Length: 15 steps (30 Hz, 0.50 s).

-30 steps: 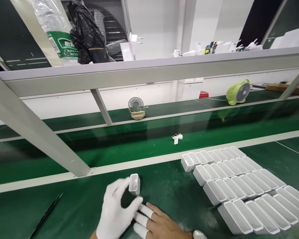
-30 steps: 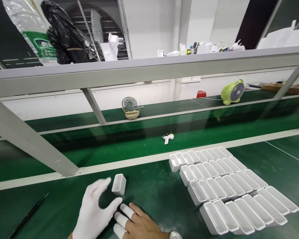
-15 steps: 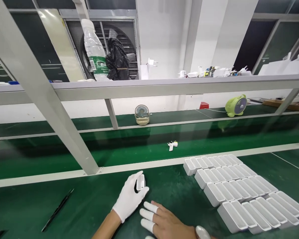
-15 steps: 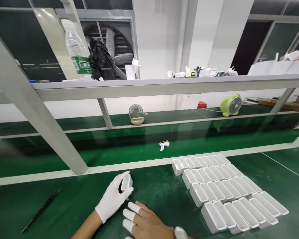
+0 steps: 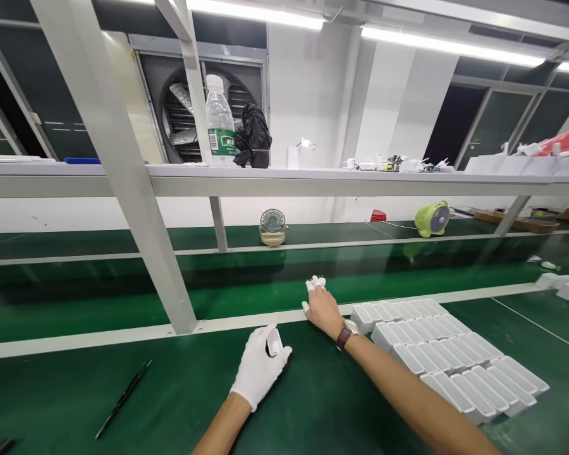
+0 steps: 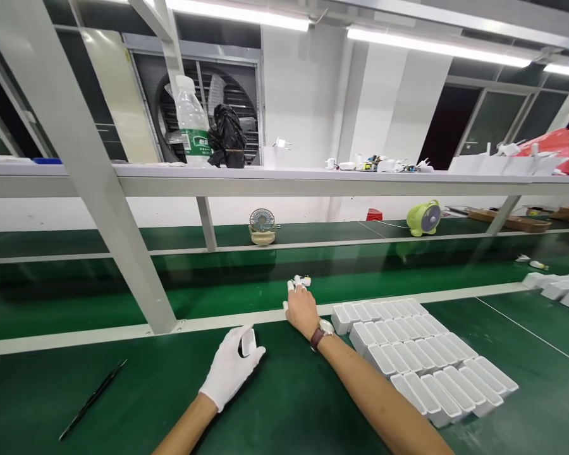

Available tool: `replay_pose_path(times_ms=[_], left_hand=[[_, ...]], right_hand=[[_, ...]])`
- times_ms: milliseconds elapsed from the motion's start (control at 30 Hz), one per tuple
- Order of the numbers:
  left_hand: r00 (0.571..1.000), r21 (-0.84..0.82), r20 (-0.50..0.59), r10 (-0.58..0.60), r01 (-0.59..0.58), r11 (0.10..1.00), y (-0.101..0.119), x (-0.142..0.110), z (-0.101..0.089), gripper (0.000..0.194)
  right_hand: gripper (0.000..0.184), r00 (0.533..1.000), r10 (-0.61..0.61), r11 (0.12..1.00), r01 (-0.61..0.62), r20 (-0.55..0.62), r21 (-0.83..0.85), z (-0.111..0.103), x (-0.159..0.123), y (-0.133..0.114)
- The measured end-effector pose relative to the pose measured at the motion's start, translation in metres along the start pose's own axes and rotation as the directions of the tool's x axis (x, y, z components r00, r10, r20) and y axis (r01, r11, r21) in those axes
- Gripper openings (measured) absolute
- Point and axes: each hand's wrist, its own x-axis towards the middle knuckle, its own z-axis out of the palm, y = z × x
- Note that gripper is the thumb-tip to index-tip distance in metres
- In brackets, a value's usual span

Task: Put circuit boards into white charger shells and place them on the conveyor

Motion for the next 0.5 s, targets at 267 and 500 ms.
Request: replay_pose_path(times_ms=[267, 500], left_hand=[[0.997, -0.049, 0.05, -0.056, 0.058, 0.997, -0.001, -0.001, -0.003, 0.059], [0.998, -0.046, 0.05, -0.047, 0.049, 0.998, -0.002, -0.002, -0.002, 0.057]], right_hand=[[0.032, 0.969, 0.239, 0.956, -0.245, 0.057, 0.159, 0.039, 0.053, 0.015], [0.028, 0.968, 0.239, 0.842, -0.243, 0.069, 0.481, 0.041, 0.059, 0.025]])
